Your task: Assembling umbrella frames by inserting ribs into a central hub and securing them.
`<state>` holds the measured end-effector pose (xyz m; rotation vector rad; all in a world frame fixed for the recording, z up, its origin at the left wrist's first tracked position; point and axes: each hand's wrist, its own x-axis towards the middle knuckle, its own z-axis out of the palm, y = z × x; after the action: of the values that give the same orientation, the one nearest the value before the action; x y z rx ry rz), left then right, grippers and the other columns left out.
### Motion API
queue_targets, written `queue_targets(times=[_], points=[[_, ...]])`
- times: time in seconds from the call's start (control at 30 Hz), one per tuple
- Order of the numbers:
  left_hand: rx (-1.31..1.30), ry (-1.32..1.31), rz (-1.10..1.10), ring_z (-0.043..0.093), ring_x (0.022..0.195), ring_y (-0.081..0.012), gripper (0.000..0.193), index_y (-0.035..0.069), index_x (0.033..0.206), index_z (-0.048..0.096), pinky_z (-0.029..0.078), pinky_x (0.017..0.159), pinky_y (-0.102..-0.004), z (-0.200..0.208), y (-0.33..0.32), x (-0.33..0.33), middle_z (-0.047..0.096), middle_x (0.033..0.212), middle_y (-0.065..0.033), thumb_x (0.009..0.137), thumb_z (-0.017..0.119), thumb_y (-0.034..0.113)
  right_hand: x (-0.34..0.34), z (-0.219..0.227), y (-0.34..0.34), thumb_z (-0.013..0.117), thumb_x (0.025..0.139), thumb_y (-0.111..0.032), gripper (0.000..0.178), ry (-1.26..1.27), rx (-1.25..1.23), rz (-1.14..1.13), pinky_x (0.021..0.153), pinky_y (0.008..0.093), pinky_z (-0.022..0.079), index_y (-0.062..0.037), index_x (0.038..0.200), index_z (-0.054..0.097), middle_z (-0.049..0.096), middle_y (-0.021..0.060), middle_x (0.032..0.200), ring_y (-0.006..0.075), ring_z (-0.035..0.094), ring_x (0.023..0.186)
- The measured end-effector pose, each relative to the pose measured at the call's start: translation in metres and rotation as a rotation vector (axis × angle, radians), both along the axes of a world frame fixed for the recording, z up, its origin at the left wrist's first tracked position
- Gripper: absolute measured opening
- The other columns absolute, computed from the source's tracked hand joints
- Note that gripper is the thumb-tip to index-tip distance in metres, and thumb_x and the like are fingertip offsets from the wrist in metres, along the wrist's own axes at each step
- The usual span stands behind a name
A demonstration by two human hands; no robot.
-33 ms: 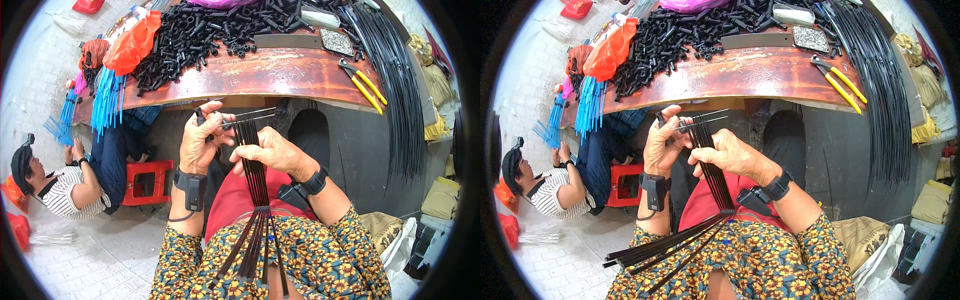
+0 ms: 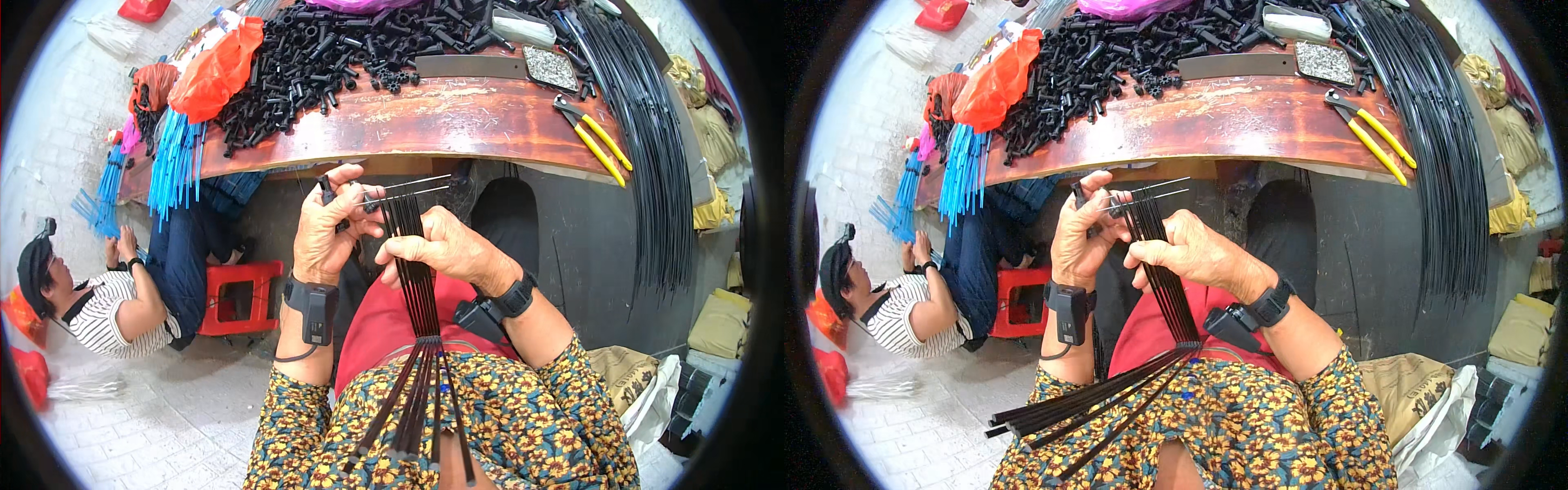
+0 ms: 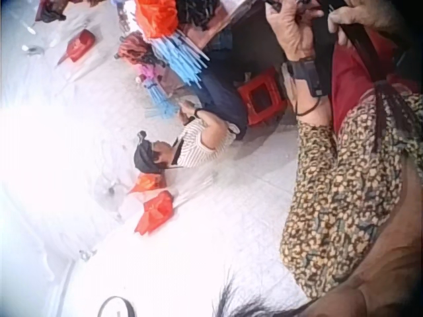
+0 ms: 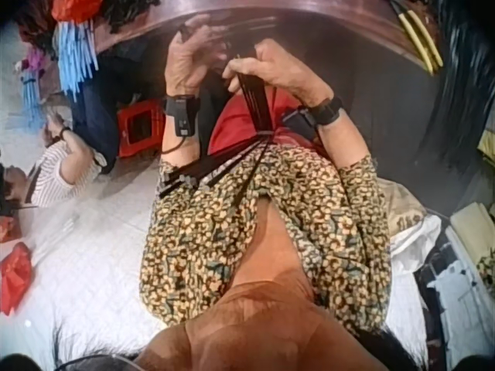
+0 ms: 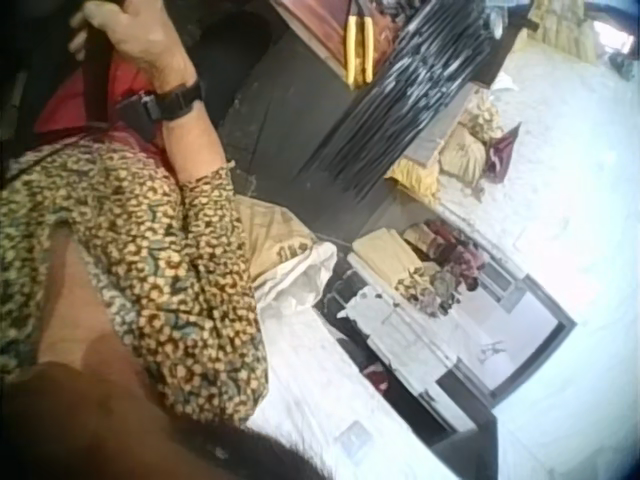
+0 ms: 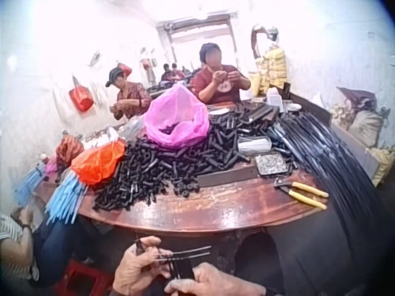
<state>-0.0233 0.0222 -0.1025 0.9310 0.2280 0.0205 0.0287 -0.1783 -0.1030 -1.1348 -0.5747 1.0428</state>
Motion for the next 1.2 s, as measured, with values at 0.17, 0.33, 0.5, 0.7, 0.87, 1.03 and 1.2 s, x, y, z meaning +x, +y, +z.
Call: queue_targets(times=[0.17,0.33,0.5,0.7,0.87,1.03,1.2], points=[[-0.024,-0.042,-0.030,0.070,0.075,-0.0276,0.035,0.000,0.120,0.052,0.062,0.059,-0.0358,0.003,0.001,0.003,0.066,0.100,-0.0227,0.089,0.066,0.008,0.002,0.002,-0.001,0.058,0.095,-0.022,0.030,0.002,-0.020,0.032,0.071,0.0282,0.055,0.0054,0.095,0.068,0.072,0.0131,0.080,0.0169,0.069,0.074],[-0.029,-0.062,-0.052,0.069,0.079,-0.0266,0.031,0.000,0.117,0.055,0.062,0.063,-0.0363,0.005,0.002,0.008,0.066,0.103,-0.0227,0.089,0.066,0.007,0.003,0.002,0.000,0.057,0.096,-0.023,0.030,-0.026,-0.037,0.048,0.071,0.0284,0.055,0.0050,0.095,0.069,0.072,0.0128,0.080,0.0167,0.069,0.074],[0.018,-0.070,-0.020,0.068,0.083,-0.0204,0.035,0.001,0.121,0.056,0.060,0.069,-0.0311,0.012,-0.004,0.009,0.065,0.102,-0.0157,0.087,0.066,0.005,0.001,-0.001,0.002,0.059,0.090,-0.025,0.034,-0.033,-0.025,0.003,0.063,0.0264,0.054,0.0074,0.091,0.069,0.071,0.0154,0.075,0.0160,0.068,0.067],[0.071,-0.061,-0.057,0.065,0.087,-0.0177,0.044,0.000,0.128,0.054,0.057,0.072,-0.0268,0.012,-0.002,0.010,0.063,0.102,-0.0117,0.085,0.067,0.002,0.002,0.000,0.004,0.059,0.090,-0.025,0.034,-0.033,-0.013,0.009,0.064,0.0269,0.054,0.0075,0.091,0.069,0.071,0.0152,0.076,0.0164,0.068,0.067],[0.005,-0.108,-0.053,0.068,0.088,-0.0239,0.042,-0.003,0.123,0.056,0.060,0.075,-0.0347,0.008,0.000,0.011,0.064,0.095,-0.0115,0.083,0.068,0.000,0.003,0.003,0.003,0.059,0.091,-0.024,0.033,-0.012,-0.022,0.010,0.064,0.0270,0.055,0.0073,0.092,0.069,0.071,0.0148,0.076,0.0169,0.069,0.068],[0.017,-0.094,-0.039,0.068,0.090,-0.0241,0.042,-0.002,0.124,0.056,0.060,0.074,-0.0340,0.004,-0.001,0.013,0.064,0.094,-0.0098,0.083,0.067,-0.001,0.004,0.001,0.003,0.059,0.092,-0.023,0.032,0.002,-0.020,0.003,0.065,0.0273,0.055,0.0070,0.092,0.068,0.071,0.0148,0.076,0.0173,0.069,0.069],[0.005,-0.084,-0.024,0.067,0.096,-0.0248,0.048,-0.002,0.128,0.054,0.059,0.078,-0.0338,0.001,-0.002,0.011,0.066,0.104,-0.0137,0.081,0.067,-0.002,0.001,0.003,0.001,0.059,0.092,-0.023,0.032,-0.011,-0.054,-0.041,0.064,0.0276,0.055,0.0072,0.091,0.068,0.070,0.0143,0.075,0.0172,0.069,0.068]])
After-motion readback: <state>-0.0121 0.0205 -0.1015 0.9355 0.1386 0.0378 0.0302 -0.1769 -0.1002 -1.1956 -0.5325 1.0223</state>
